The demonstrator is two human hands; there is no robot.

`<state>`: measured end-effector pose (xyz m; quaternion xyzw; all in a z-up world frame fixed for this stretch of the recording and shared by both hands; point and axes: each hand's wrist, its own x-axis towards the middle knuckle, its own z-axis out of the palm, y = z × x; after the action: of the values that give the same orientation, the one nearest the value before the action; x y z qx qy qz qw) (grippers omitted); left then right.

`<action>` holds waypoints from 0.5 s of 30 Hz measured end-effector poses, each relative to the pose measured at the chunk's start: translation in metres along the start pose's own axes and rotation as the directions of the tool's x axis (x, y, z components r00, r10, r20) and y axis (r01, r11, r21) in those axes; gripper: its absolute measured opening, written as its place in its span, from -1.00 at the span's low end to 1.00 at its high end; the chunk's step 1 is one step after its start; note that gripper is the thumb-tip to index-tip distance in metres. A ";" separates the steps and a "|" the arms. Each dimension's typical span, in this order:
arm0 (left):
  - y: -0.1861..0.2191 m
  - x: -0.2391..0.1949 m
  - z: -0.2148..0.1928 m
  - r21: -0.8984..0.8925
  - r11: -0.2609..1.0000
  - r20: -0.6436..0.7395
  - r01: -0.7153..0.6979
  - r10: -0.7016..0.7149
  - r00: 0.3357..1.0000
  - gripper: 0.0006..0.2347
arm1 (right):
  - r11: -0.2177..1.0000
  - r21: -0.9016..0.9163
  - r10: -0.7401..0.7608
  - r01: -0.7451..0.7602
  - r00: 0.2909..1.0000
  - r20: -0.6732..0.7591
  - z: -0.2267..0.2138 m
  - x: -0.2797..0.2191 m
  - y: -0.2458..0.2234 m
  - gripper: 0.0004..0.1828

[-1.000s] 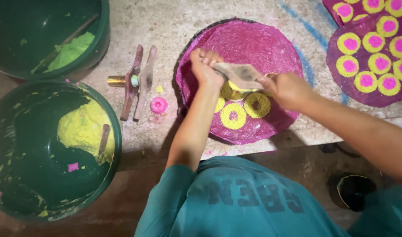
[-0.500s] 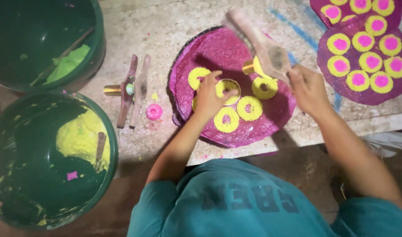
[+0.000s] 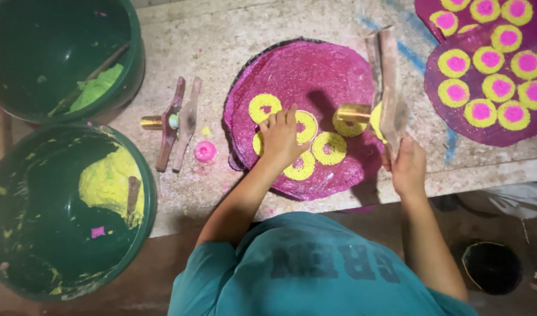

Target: The person scoops yellow paste into a handheld press and stamps circular shapes onto a pink glittery sheet. They repeat this process to form multiple rows of yellow circles, then lift and stack the finished sheets. The person also handles a black plastic tray and a green bowl containing the paste.

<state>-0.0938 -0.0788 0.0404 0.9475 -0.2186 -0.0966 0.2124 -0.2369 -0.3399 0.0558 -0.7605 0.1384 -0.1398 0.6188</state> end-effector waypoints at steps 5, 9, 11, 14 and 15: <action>0.004 -0.001 -0.004 0.008 1.000 -0.003 -0.003 0.003 1.000 -0.08 | 1.000 -0.028 0.005 -0.006 1.000 -0.028 -0.011 -0.005 0.002 -0.32; 0.009 -0.004 -0.012 -0.028 1.000 -0.056 -0.014 0.012 0.998 -0.08 | 1.000 -0.007 0.020 -0.020 0.999 -0.050 -0.017 -0.011 0.006 -0.34; 0.011 0.002 -0.020 -0.051 0.998 -0.064 -0.022 0.019 0.998 -0.07 | 1.000 -0.017 0.019 -0.020 0.998 -0.066 -0.018 -0.012 0.010 -0.32; 0.022 0.032 -0.033 -0.028 1.000 -0.036 0.000 -0.001 0.999 -0.04 | 0.998 0.041 0.051 -0.047 0.994 -0.094 -0.022 -0.014 0.016 -0.30; 0.026 0.045 -0.038 -0.009 1.000 -0.018 -0.002 0.001 1.000 -0.04 | 0.992 0.121 0.053 -0.044 0.996 -0.075 -0.024 -0.014 0.018 -0.29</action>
<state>-0.0527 -0.1069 0.0820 0.9472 -0.2170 -0.0891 0.2185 -0.2600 -0.3593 0.0417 -0.7128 0.1722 -0.1623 0.6603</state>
